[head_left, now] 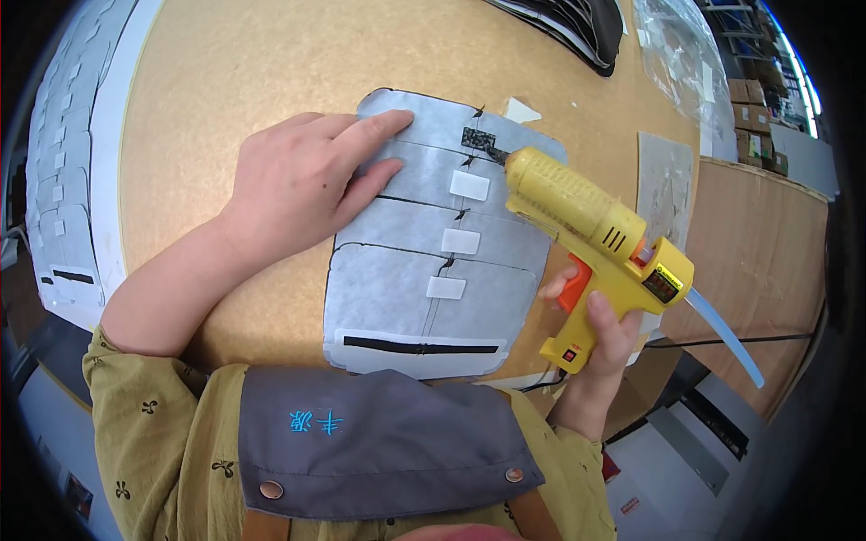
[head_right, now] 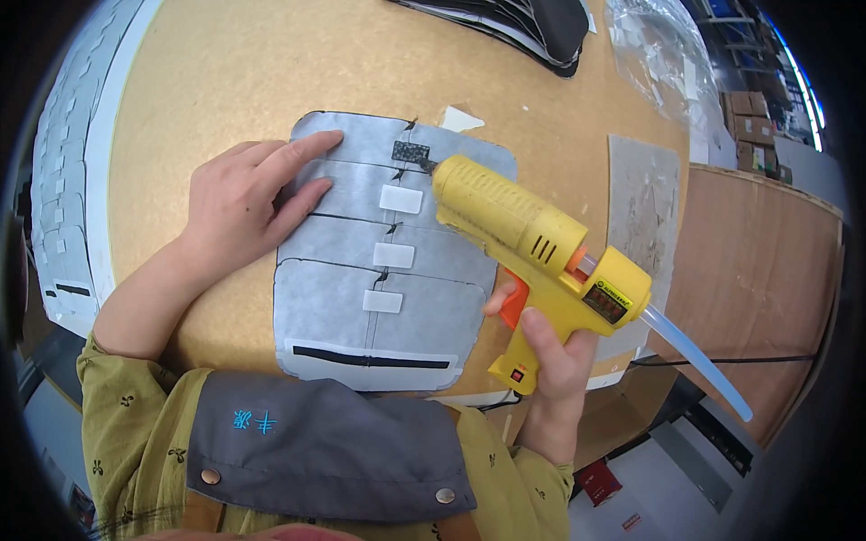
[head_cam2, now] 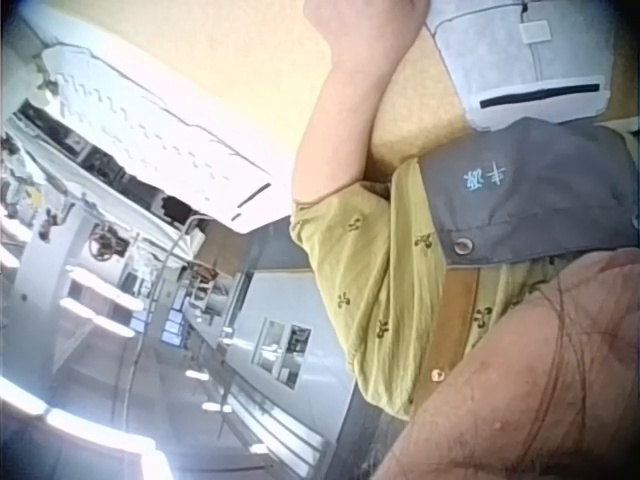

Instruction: Applying adhesive to small leather pads and attaching them to a main leather component using a hot glue gun.

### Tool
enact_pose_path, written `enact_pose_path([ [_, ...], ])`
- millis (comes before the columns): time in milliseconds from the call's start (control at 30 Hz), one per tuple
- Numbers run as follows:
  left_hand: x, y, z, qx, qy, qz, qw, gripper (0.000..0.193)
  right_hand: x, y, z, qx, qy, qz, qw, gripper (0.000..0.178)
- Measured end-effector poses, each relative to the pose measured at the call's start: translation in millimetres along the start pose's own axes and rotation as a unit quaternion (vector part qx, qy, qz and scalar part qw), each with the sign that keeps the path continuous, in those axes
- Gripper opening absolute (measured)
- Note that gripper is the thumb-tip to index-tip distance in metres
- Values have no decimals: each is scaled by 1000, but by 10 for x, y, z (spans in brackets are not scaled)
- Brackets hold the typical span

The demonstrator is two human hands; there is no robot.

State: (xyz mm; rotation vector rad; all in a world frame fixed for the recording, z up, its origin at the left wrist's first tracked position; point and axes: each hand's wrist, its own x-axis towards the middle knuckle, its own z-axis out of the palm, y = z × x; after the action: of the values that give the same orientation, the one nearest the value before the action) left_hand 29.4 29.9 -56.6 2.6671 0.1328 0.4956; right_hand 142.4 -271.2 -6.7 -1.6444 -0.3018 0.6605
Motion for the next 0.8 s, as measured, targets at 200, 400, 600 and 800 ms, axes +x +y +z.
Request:
enact_pose_path([
  [200,-4,3,-7,-2,-4,-2,1000,37,-15,-43,-7,45,-22,6,999,50],
  [400,1,-3,-3,0,-5,-2,1000,37,-47,-87,4,69,11,-5,998,49],
  [600,-14,-5,-14,0,-7,-7,1000,36,69,-131,151,69,-4,10,998,47],
  [800,-22,-10,-12,6,-17,-9,1000,36,151,-95,147,34,-39,17,999,49],
])
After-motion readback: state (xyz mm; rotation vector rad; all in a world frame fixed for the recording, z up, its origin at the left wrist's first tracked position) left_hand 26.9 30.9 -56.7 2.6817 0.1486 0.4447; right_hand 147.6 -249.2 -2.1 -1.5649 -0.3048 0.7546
